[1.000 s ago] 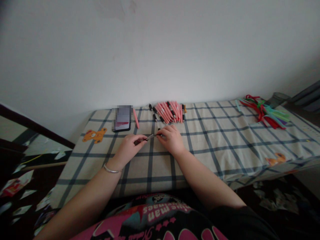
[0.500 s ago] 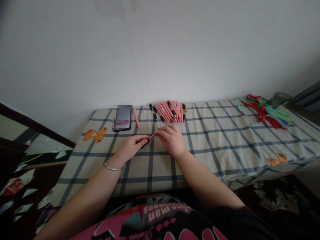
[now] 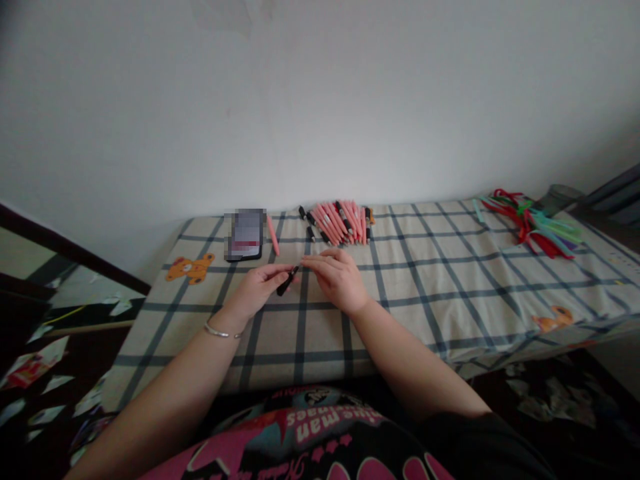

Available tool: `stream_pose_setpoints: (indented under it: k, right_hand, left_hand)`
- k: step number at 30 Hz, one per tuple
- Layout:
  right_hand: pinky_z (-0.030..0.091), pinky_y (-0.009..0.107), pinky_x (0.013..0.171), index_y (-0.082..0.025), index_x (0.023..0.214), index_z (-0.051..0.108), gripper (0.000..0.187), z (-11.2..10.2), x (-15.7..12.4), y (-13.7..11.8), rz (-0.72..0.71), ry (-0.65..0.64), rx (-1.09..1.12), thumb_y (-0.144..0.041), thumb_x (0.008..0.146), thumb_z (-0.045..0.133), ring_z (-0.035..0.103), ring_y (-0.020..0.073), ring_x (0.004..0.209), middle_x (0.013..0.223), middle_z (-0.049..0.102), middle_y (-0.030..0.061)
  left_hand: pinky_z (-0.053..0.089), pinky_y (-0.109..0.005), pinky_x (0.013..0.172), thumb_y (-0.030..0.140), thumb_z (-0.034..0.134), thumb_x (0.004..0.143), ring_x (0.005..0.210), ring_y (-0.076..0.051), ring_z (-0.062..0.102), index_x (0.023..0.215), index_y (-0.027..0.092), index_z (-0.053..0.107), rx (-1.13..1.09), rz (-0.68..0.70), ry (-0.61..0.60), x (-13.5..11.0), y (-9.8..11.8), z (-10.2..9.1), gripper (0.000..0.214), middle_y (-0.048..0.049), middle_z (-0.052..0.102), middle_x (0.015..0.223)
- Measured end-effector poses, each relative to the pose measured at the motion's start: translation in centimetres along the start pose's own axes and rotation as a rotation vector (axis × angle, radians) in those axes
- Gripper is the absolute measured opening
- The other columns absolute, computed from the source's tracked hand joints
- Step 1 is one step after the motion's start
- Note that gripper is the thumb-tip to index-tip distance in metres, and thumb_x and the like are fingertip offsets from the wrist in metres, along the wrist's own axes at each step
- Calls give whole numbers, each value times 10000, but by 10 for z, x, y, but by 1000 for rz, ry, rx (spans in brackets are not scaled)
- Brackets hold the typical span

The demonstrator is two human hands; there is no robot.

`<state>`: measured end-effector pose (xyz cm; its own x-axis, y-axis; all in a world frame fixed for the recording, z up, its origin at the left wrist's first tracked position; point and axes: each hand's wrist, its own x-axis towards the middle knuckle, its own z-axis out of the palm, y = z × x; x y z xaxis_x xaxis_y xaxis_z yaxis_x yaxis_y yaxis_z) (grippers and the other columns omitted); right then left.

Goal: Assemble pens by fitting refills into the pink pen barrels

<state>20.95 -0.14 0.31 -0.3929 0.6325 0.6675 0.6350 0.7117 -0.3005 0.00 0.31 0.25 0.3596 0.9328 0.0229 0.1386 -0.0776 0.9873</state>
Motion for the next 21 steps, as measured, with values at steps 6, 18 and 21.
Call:
stream_pose_setpoints:
  k: [6,18,21]
  right_hand:
    - [476,393,906,-245,1207,574,385,-2,0,-3,-31,20,-11,-112,856,487,529,208,1021,1136,661,17]
    - [466,389,843,-216,846,687,254,-13,-13,45,265,39,-65,-73,790,485,600,214,890,900,677,48]
    - [485,358,807,-215,808,695,234,-15,-17,51,259,-24,-27,-80,767,508,598,202,855,853,658,48]
  left_hand:
    - [501,-339,899,311,595,809,950,-193,652,1058,161,657,130,150,178,0,-3,4,297,-75,693,1056]
    - [519,-294,825,190,503,853,903,-154,654,1038,188,621,513,388,298,-3,-2,-2,220,-50,696,999]
    - [505,-312,826,162,500,846,888,-162,645,998,186,632,644,447,284,-4,1,-2,203,-42,700,950]
